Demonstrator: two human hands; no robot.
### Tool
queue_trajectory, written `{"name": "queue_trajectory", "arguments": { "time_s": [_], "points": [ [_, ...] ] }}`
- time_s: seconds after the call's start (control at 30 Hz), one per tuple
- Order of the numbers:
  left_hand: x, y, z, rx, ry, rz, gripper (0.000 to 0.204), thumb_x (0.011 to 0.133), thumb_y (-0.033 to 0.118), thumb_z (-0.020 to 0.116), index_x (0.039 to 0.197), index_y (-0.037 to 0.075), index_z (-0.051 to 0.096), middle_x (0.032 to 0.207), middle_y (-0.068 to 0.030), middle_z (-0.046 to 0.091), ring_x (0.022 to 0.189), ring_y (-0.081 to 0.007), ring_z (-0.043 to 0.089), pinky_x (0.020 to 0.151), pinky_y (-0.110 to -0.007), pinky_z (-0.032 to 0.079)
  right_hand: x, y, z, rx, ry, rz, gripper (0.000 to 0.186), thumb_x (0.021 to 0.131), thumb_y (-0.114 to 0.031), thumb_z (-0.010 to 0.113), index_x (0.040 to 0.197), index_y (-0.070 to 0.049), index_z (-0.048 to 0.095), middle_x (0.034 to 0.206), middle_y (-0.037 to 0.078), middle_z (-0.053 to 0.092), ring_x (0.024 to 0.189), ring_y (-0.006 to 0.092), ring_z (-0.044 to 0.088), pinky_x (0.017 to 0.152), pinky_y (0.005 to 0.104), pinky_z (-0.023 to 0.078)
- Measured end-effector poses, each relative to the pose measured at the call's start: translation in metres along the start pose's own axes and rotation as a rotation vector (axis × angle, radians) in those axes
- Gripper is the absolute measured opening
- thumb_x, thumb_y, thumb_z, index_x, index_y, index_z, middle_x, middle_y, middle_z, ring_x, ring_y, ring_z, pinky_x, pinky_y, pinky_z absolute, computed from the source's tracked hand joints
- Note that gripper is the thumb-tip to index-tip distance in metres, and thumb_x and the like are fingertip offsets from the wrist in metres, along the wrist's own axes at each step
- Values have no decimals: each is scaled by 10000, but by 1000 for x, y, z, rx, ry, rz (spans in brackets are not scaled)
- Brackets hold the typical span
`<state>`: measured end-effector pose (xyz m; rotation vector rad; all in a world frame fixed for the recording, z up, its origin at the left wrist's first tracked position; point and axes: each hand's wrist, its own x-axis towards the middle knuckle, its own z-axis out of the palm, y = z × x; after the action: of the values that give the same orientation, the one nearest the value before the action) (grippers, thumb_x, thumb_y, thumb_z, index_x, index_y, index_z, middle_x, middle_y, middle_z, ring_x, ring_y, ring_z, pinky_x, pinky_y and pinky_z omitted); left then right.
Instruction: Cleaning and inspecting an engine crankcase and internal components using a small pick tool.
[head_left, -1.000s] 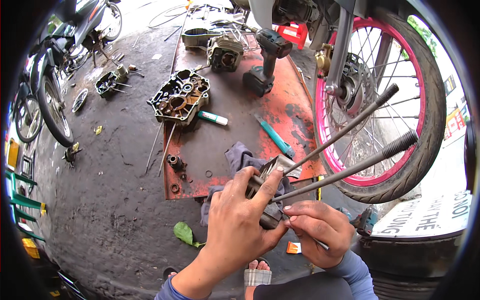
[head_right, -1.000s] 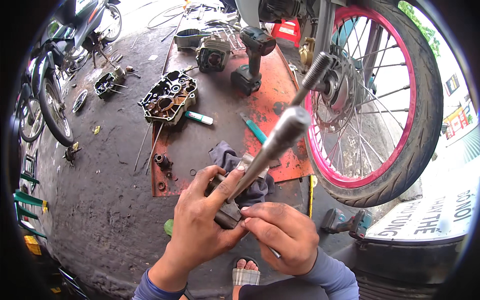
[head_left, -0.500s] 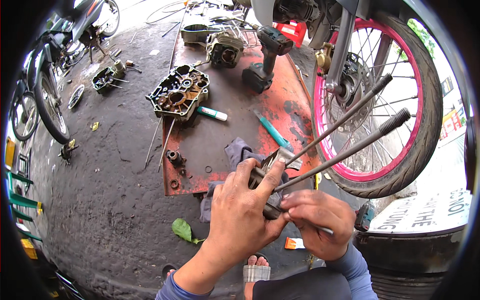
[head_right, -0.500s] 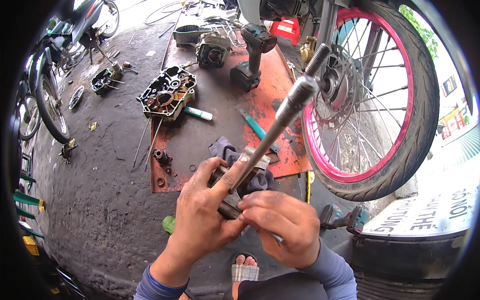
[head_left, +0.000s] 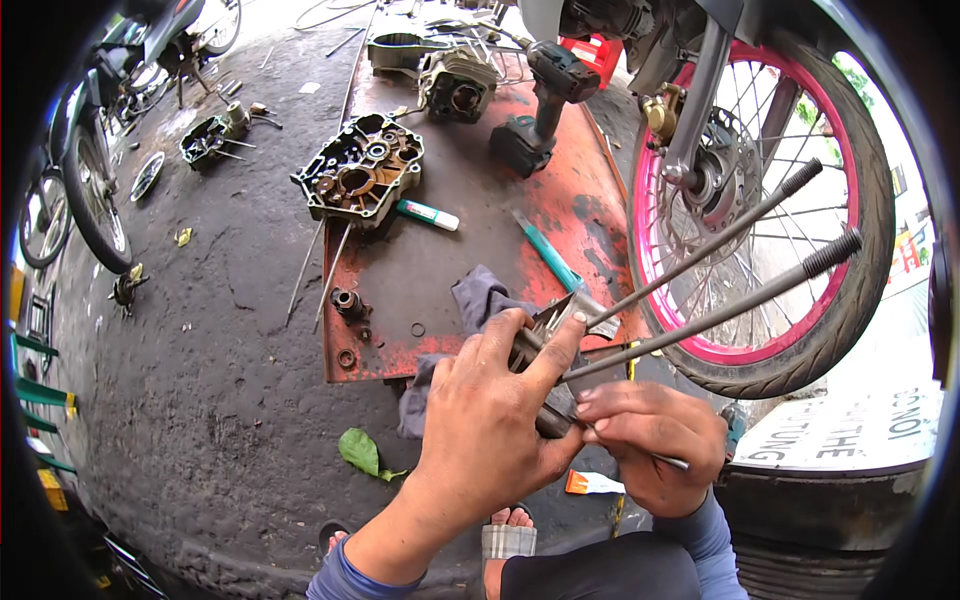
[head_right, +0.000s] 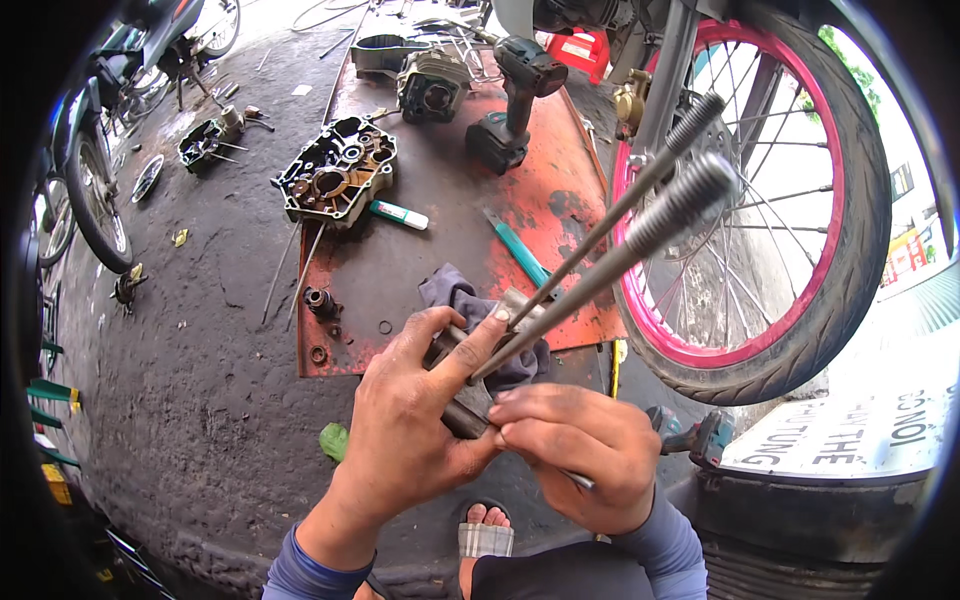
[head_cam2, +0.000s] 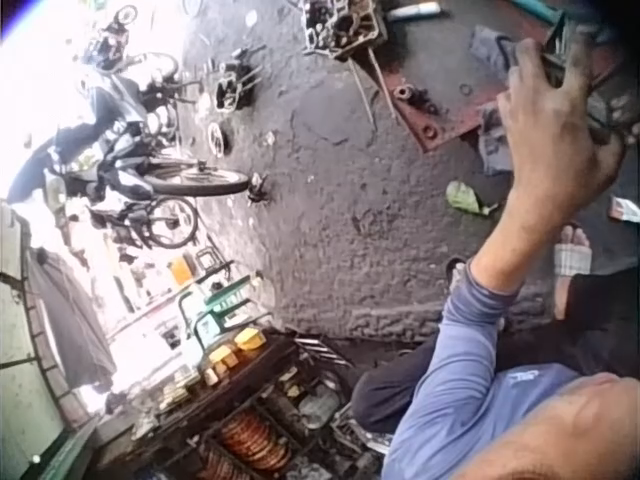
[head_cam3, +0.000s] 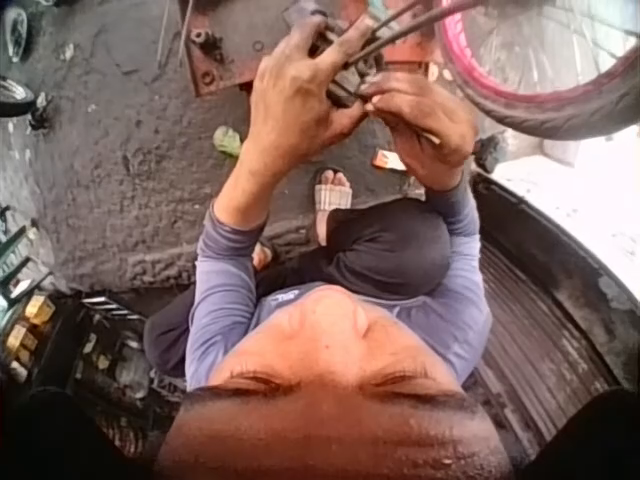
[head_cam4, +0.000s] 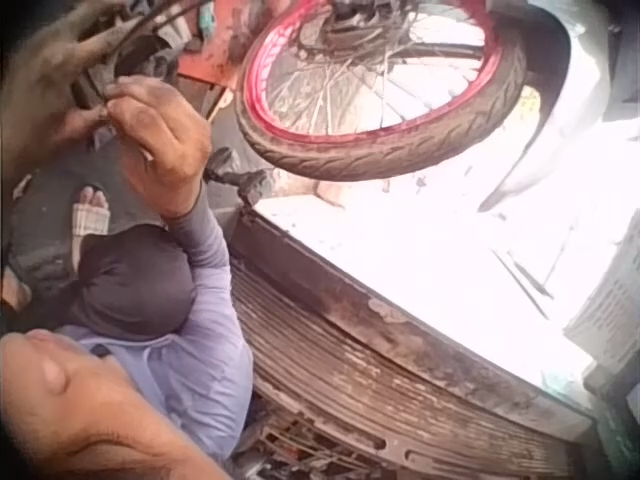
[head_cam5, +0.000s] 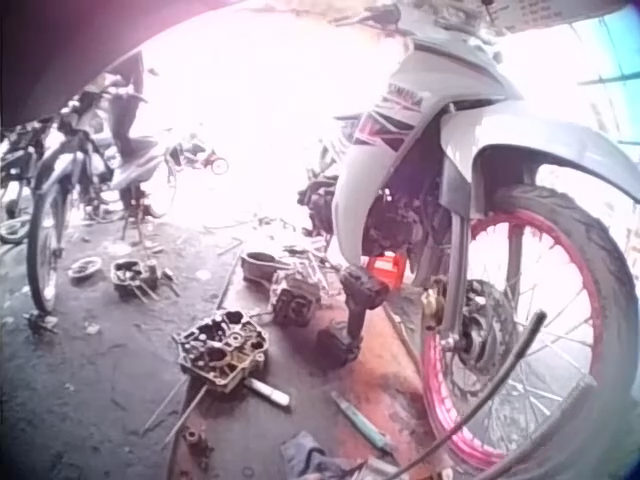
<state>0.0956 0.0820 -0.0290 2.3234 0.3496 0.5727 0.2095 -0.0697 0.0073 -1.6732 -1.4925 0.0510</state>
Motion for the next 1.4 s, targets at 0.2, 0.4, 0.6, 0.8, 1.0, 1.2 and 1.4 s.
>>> {"name": "queue_trajectory", "arguments": {
  "time_s": [0.2, 0.4, 0.6, 0.8, 1.0, 1.2, 1.4],
  "points": [
    [1, -2, 0, -51, 9, -12, 788, 707, 348, 821, 1433, 176, 567, 1293, -229, 540, 1093, -367, 600, 851, -462, 468, 4, 4, -3, -46, -18, -17, 227, 720, 85, 741, 928, 1, 707, 963, 138, 752, 885, 312, 743, 758, 392, 606],
    [0, -5, 2, -69, 33, -18, 787, 692, 340, 819, 1421, 168, 576, 1309, -222, 550, 1110, -359, 608, 837, -461, 471, 3, 8, -1, -61, 13, -36, 273, 672, 72, 746, 929, -19, 725, 971, 124, 757, 865, 297, 731, 736, 372, 586],
    [2, 4, 0, -29, 45, -24, 774, 652, 308, 818, 1365, 91, 609, 1222, -181, 579, 1038, -373, 633, 864, -451, 504, 3, 7, -7, -98, 8, -49, 312, 641, 56, 727, 942, -24, 725, 996, 108, 756, 862, 289, 706, 747, 385, 547],
    [0, 5, 2, -1, 37, -42, 809, 663, 301, 808, 1405, 85, 568, 1244, -173, 577, 1052, -369, 626, 883, -448, 487, -4, 1, -8, -16, 13, 91, 332, 635, 60, 729, 952, -36, 742, 981, 109, 721, 861, 297, 656, 758, 403, 532],
    [-2, 8, 3, 14, 29, -33, 800, 679, 308, 804, 1404, 70, 565, 1261, -176, 574, 1072, -365, 623, 879, -445, 481, -1, -3, -11, -59, -9, 55, 279, 665, 59, 771, 928, -25, 733, 949, 104, 706, 841, 304, 659, 732, 388, 539],
    [-3, 9, 4, 25, 33, -23, 799, 676, 322, 808, 1395, 66, 572, 1258, -178, 574, 1072, -367, 624, 868, -440, 483, 1, -4, -10, -44, 6, 74, 265, 674, 82, 772, 911, -27, 723, 940, 105, 708, 868, 299, 669, 747, 390, 540],
    [-3, 6, 2, 3, 40, -31, 795, 666, 293, 806, 1392, 63, 575, 1262, -190, 570, 1102, -382, 617, 911, -461, 489, 8, 2, -6, -52, -13, 31, 265, 672, 71, 761, 911, -37, 726, 946, 95, 715, 869, 295, 671, 758, 392, 539]
  ]
}}
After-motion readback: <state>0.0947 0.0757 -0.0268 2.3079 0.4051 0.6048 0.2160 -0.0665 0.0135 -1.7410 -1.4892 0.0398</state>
